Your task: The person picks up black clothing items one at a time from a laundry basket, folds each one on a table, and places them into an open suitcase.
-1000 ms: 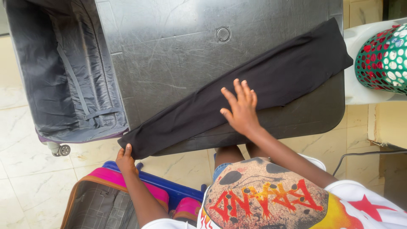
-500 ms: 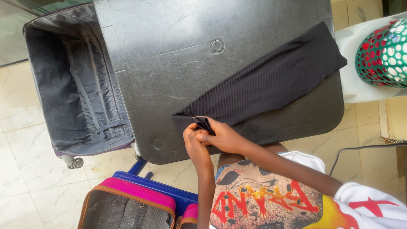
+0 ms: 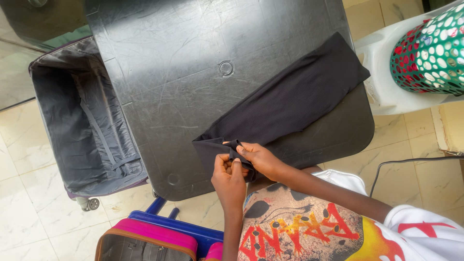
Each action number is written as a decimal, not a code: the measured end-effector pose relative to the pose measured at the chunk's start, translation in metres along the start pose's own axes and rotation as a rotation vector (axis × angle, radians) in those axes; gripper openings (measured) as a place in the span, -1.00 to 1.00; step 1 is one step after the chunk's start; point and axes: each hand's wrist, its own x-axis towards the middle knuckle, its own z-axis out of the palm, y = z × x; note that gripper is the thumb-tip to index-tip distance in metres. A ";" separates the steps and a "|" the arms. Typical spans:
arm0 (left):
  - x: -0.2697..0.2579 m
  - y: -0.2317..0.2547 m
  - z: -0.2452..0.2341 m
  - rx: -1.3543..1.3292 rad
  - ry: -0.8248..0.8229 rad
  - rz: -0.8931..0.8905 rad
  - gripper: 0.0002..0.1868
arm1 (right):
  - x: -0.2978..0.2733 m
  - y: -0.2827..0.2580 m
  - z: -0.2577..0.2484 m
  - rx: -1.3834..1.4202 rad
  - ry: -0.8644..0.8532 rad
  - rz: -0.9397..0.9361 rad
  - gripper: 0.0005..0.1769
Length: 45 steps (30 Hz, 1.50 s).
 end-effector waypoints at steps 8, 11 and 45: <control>-0.007 0.014 0.036 -0.138 0.052 0.000 -0.90 | -0.032 -0.050 -0.006 -0.001 0.102 -0.004 -0.56; -0.008 0.010 0.045 -0.258 0.015 -0.033 -0.92 | -0.039 -0.059 -0.016 0.279 0.043 0.056 -0.60; 0.012 -0.014 0.104 0.485 0.366 0.433 -0.61 | -0.063 -0.176 -0.193 -0.750 0.388 -0.471 -0.47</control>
